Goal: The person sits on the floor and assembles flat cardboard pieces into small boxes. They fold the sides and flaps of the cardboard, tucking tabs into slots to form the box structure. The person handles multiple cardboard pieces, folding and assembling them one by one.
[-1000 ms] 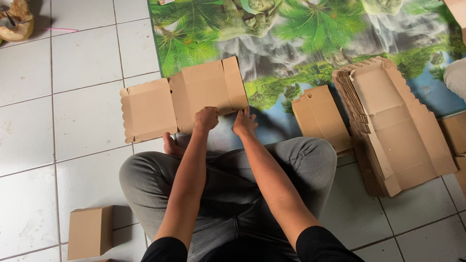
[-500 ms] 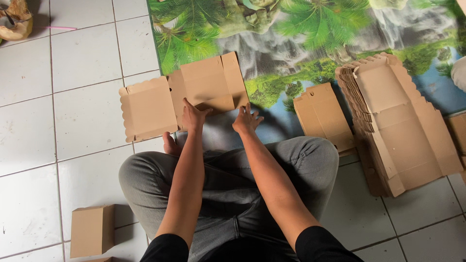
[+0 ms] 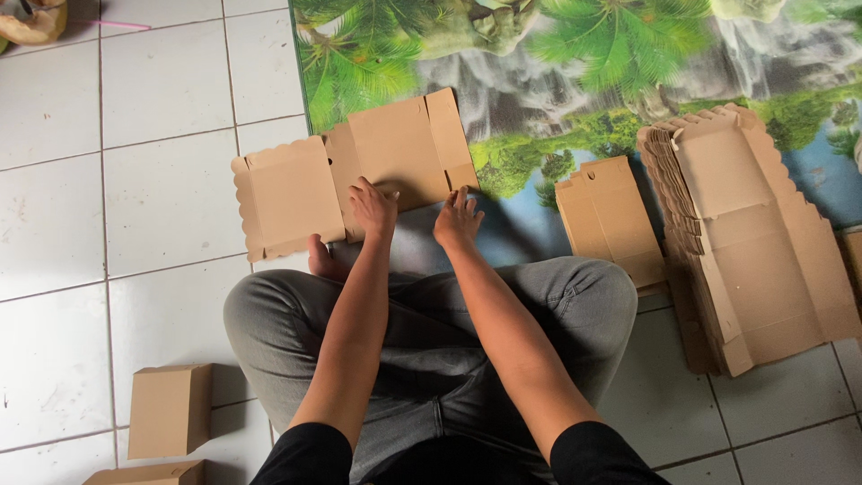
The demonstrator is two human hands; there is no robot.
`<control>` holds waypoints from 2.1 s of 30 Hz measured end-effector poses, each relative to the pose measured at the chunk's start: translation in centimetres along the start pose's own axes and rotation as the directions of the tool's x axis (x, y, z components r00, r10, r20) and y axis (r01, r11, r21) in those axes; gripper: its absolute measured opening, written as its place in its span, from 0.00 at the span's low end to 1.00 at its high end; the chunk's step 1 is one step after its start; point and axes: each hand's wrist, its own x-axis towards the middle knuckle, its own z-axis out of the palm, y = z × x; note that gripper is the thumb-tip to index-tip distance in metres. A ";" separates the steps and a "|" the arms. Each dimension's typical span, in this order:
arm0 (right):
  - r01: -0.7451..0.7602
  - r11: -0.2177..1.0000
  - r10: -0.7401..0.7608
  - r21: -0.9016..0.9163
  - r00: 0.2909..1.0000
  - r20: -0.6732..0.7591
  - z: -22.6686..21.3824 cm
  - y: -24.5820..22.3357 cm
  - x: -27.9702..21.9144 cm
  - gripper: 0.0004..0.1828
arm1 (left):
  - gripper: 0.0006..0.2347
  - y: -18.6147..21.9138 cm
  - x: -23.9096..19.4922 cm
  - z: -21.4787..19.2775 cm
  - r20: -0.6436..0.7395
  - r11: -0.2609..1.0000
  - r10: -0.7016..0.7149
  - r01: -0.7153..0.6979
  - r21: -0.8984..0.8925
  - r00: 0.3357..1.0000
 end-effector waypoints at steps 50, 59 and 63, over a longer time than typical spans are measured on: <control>0.243 0.788 -0.489 -0.566 0.806 -0.333 7.4 -6.5 -0.4 0.28 | 0.16 -2.4 0.1 -4.6 0.203 0.964 0.239 -0.206 -0.170 0.950; 0.205 0.948 -0.311 -0.243 0.764 -0.565 4.7 -1.6 0.6 0.24 | 0.16 -2.5 0.8 -0.2 0.186 0.980 0.191 -0.176 -0.096 0.964; 0.071 0.897 -0.157 -0.436 0.974 -0.163 2.2 -0.6 0.9 0.26 | 0.15 -0.2 -1.8 3.8 0.076 0.862 0.374 -0.377 0.339 0.924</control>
